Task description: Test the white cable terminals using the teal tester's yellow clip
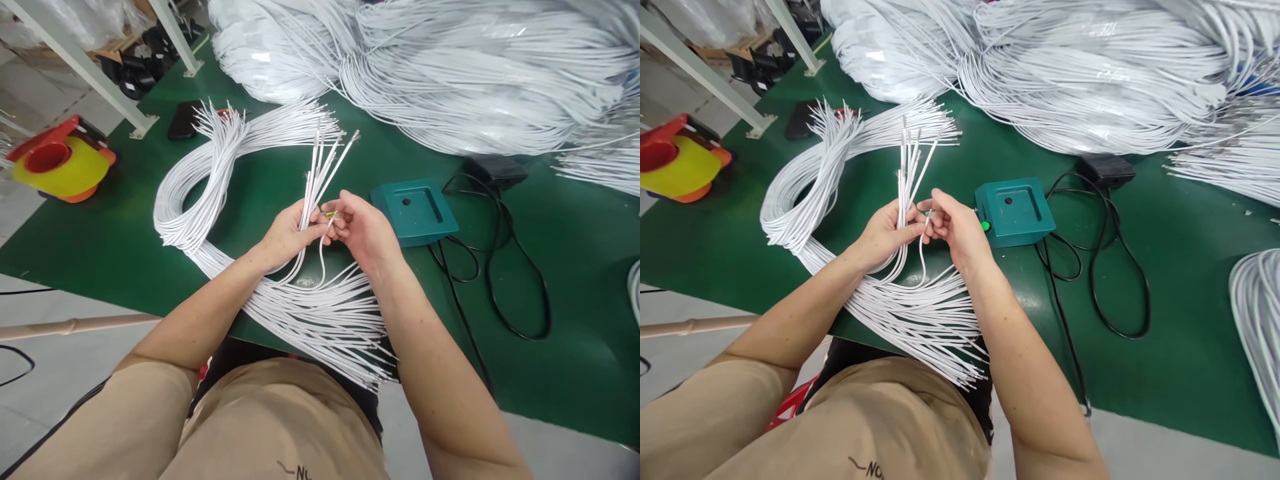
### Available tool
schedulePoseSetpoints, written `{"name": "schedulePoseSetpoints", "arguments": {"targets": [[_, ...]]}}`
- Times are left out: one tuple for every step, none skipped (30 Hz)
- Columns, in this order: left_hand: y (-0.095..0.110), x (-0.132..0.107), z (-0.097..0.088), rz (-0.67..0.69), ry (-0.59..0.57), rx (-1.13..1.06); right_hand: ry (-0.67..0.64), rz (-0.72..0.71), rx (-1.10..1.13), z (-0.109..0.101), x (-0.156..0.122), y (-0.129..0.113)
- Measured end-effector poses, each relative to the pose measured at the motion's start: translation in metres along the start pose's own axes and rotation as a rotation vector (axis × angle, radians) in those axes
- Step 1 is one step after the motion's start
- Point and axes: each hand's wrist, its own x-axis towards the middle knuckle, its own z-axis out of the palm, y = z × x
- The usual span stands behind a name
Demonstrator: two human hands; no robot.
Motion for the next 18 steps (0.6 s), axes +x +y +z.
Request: {"name": "schedulePoseSetpoints", "arguments": {"targets": [[0.0001, -0.0001, 0.0002, 0.000, -0.001, 0.004, -0.018, -0.003, -0.019, 0.0000, -0.0003, 0.0003], [0.0003, -0.0002, 0.0002, -0.005, 0.006, 0.011, -0.037, -0.004, -0.034, -0.0001, -0.0006, 0.0005], [0.0007, -0.0003, 0.0000, -0.011, 0.025, 0.021, -0.054, -0.003, -0.043, -0.0005, -0.0008, 0.0008], [0.0014, -0.0004, -0.0003, -0.020, 0.047, 0.035, -0.070, 0.002, -0.046, -0.0010, -0.0010, 0.0009], [0.0020, -0.0006, -0.0008, -0.027, 0.070, 0.049, -0.084, 0.008, -0.044, -0.0016, -0.0011, 0.0009], [0.0026, -0.0007, -0.0014, -0.034, 0.089, 0.061, -0.096, 0.014, -0.036, -0.0022, -0.0011, 0.0008], [0.0030, -0.0009, -0.0019, -0.038, 0.104, 0.069, -0.103, 0.021, -0.028, -0.0028, -0.0011, 0.0006], [0.0032, -0.0011, -0.0025, -0.041, 0.113, 0.073, -0.103, 0.027, -0.018, -0.0034, -0.0011, 0.0004], [0.0031, -0.0012, -0.0030, -0.039, 0.115, 0.071, -0.100, 0.033, -0.010, -0.0038, -0.0011, 0.0002], [0.0028, -0.0013, -0.0034, -0.034, 0.114, 0.064, -0.091, 0.039, -0.002, -0.0041, -0.0012, 0.0001], [0.0025, -0.0012, -0.0037, -0.026, 0.109, 0.053, -0.074, 0.041, 0.002, -0.0043, -0.0014, 0.0001], [0.0022, -0.0010, -0.0039, -0.014, 0.099, 0.037, -0.054, 0.038, 0.001, -0.0043, -0.0017, 0.0001], [0.0020, -0.0008, -0.0041, -0.001, 0.088, 0.018, -0.032, 0.030, -0.005, -0.0040, -0.0022, 0.0002], [0.0020, -0.0005, -0.0042, 0.012, 0.075, -0.001, -0.008, 0.014, -0.017, -0.0035, -0.0027, 0.0004], [0.0022, -0.0002, -0.0044, 0.022, 0.062, -0.018, 0.019, -0.010, -0.039, -0.0028, -0.0034, 0.0005], [0.0024, 0.0000, -0.0045, 0.026, 0.052, -0.030, 0.046, -0.044, -0.073, -0.0017, -0.0042, 0.0006], [0.0027, 0.0001, -0.0048, 0.024, 0.044, -0.035, 0.071, -0.083, -0.122, -0.0005, -0.0050, 0.0006], [0.0031, 0.0002, -0.0050, 0.018, 0.039, -0.036, 0.094, -0.128, -0.183, 0.0009, -0.0058, 0.0005]]}}
